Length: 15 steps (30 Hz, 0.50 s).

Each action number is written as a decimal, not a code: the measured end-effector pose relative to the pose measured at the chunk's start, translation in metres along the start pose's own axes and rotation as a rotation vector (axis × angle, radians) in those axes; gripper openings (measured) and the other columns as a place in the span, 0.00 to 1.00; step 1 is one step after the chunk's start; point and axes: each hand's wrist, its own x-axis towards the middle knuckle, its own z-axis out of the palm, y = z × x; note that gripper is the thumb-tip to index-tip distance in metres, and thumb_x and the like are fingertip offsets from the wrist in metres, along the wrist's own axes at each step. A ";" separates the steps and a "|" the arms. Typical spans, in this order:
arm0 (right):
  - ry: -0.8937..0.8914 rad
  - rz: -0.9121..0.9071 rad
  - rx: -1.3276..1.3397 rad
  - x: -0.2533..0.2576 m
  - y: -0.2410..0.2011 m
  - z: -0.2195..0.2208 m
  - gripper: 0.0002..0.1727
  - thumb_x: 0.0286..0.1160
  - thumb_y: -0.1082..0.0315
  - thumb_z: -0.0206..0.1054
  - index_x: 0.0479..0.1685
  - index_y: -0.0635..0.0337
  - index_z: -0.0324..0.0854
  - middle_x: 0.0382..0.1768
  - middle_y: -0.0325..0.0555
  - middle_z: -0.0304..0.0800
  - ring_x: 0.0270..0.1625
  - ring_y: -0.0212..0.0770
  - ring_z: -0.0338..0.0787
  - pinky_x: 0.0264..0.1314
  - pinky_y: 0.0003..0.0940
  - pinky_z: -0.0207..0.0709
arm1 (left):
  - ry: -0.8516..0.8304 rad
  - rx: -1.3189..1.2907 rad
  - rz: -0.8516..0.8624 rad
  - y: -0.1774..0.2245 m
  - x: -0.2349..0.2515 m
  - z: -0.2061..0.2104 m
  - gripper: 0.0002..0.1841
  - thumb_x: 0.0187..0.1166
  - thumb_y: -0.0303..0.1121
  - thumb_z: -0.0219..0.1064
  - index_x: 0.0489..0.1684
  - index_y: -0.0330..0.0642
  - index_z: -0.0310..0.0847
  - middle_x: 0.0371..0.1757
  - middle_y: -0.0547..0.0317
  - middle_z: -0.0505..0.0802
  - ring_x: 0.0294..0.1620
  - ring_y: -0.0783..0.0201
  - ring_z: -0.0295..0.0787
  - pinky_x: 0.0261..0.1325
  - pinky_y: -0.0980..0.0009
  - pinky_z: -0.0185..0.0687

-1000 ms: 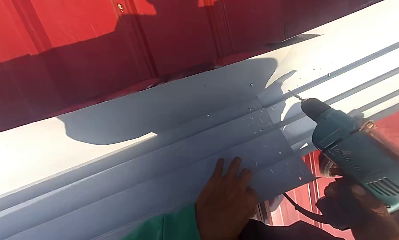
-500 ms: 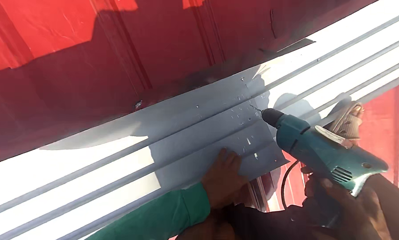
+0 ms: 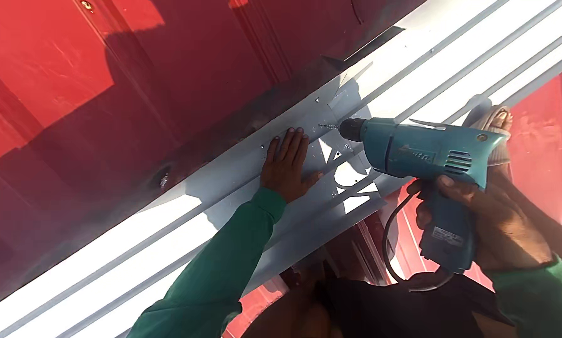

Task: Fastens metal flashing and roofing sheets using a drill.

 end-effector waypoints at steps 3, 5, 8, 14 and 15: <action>0.021 0.039 0.007 0.004 0.003 -0.002 0.18 0.81 0.56 0.61 0.59 0.59 0.79 0.43 0.58 0.91 0.28 0.47 0.92 0.31 0.41 0.92 | 0.021 0.040 0.001 0.000 -0.001 0.009 0.49 0.78 0.73 0.46 0.91 0.41 0.60 0.96 0.54 0.59 0.97 0.56 0.46 0.95 0.44 0.34; 0.027 0.060 0.028 0.008 0.004 -0.003 0.18 0.82 0.57 0.60 0.60 0.60 0.79 0.44 0.59 0.91 0.28 0.47 0.92 0.31 0.41 0.91 | 0.022 0.032 -0.003 0.000 0.001 0.008 0.49 0.78 0.72 0.47 0.90 0.41 0.62 0.96 0.54 0.59 0.97 0.56 0.46 0.95 0.45 0.33; 0.013 0.083 0.069 0.015 0.006 -0.005 0.18 0.82 0.57 0.58 0.60 0.60 0.78 0.45 0.58 0.91 0.29 0.47 0.92 0.32 0.41 0.92 | 0.027 0.016 -0.009 0.000 0.002 0.005 0.49 0.78 0.72 0.47 0.90 0.41 0.62 0.96 0.55 0.59 0.98 0.56 0.45 0.95 0.45 0.32; 0.008 0.126 0.112 0.023 0.007 -0.009 0.19 0.82 0.56 0.59 0.59 0.60 0.78 0.46 0.59 0.91 0.30 0.47 0.92 0.33 0.42 0.92 | 0.008 0.031 -0.003 -0.002 0.003 0.005 0.49 0.78 0.73 0.46 0.90 0.40 0.62 0.96 0.53 0.58 0.98 0.56 0.44 0.95 0.45 0.32; 0.008 0.133 0.126 0.024 0.007 -0.009 0.19 0.82 0.56 0.58 0.59 0.60 0.79 0.46 0.59 0.91 0.29 0.47 0.92 0.33 0.42 0.92 | 0.006 0.034 -0.001 -0.002 0.003 0.005 0.50 0.78 0.73 0.46 0.90 0.40 0.62 0.96 0.53 0.58 0.98 0.56 0.44 0.95 0.45 0.32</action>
